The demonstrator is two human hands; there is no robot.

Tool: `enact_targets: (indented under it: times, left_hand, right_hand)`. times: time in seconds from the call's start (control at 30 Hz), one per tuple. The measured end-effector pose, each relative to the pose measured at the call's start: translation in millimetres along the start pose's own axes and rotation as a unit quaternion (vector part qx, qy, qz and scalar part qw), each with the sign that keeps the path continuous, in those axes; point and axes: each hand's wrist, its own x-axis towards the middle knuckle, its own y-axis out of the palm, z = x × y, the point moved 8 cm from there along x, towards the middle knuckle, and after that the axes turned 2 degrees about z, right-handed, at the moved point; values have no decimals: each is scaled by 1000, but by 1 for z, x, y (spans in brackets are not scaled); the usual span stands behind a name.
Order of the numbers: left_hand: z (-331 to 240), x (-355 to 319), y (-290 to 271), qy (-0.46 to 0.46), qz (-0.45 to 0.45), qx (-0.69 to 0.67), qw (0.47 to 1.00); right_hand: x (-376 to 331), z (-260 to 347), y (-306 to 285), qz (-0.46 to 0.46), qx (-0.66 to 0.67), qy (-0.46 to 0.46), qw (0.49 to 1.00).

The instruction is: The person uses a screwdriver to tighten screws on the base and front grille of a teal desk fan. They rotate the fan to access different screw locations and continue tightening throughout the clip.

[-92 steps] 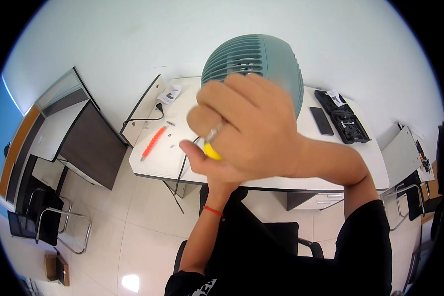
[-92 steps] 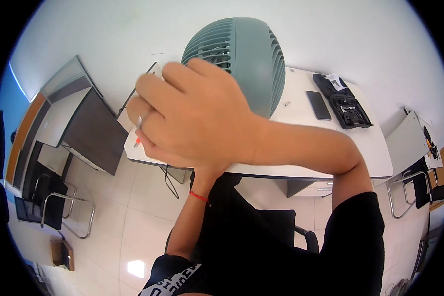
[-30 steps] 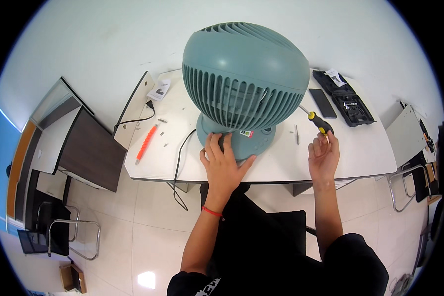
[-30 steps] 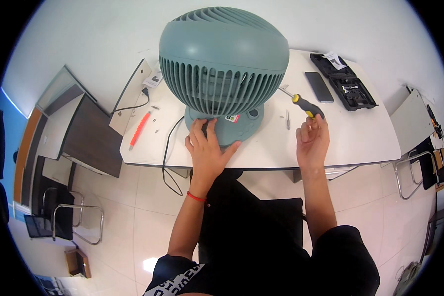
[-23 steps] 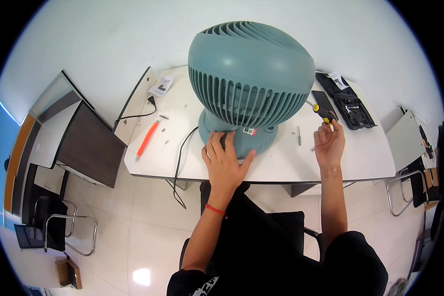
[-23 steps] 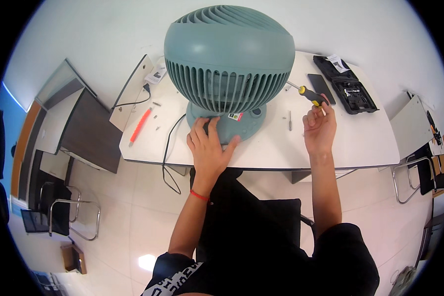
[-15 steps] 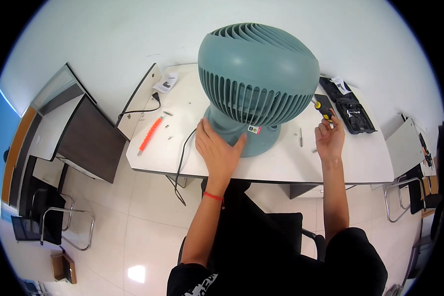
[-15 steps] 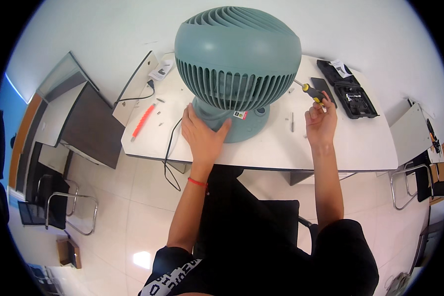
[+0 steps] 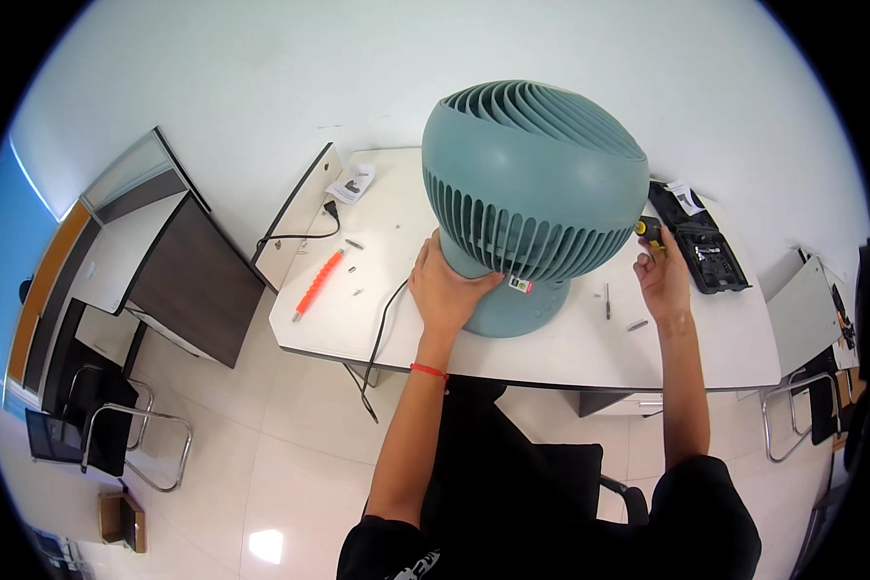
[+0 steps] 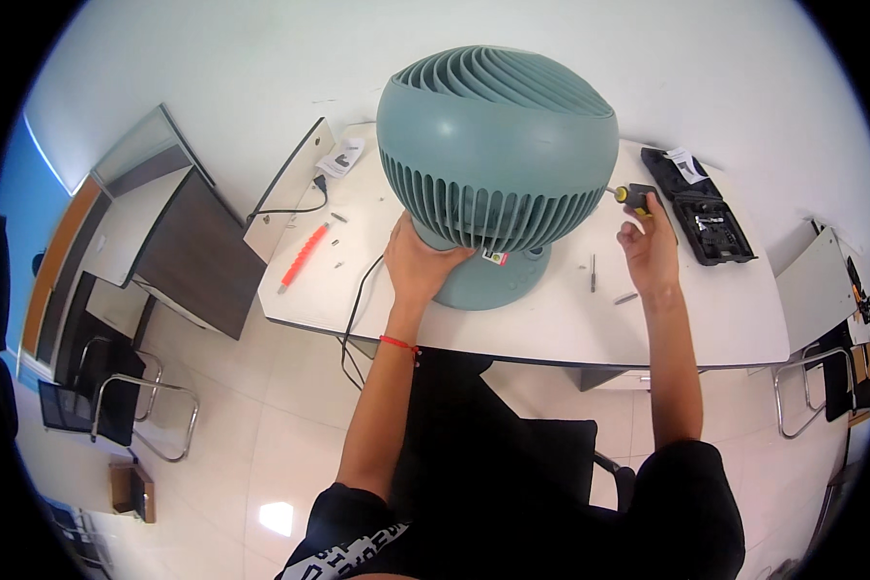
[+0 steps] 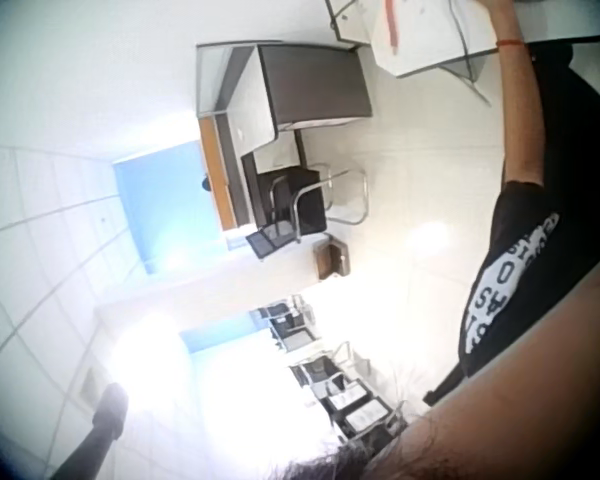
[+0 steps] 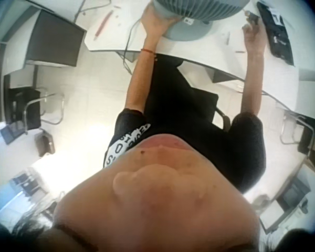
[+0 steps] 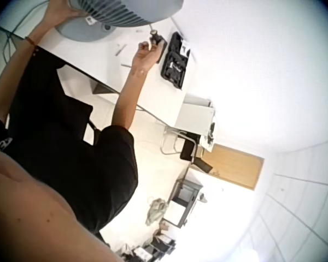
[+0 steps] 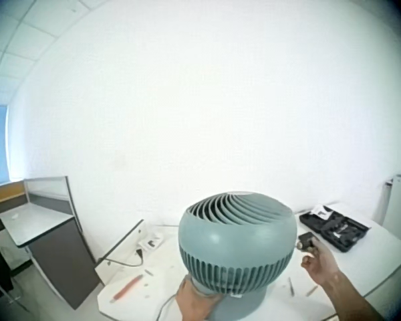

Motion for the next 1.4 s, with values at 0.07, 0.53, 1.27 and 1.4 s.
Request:
enact_targets:
  times: [0.07,0.53,1.27,1.4]
  left_hand:
    - [2,1,1,-6,16,-13,1000]
    - [15,9,5,8,46,20,999]
    - [13,10,1,26,40,21,999]
    - [16,11,5,10,73,21,997]
  right_hand:
    - [12,6,-3,9,-35,10,999]
    - [67,33,8,20,-53,26,998]
    - [175,67,71,73,-167,52,982]
    - [198,72,82,103,-205,65,971]
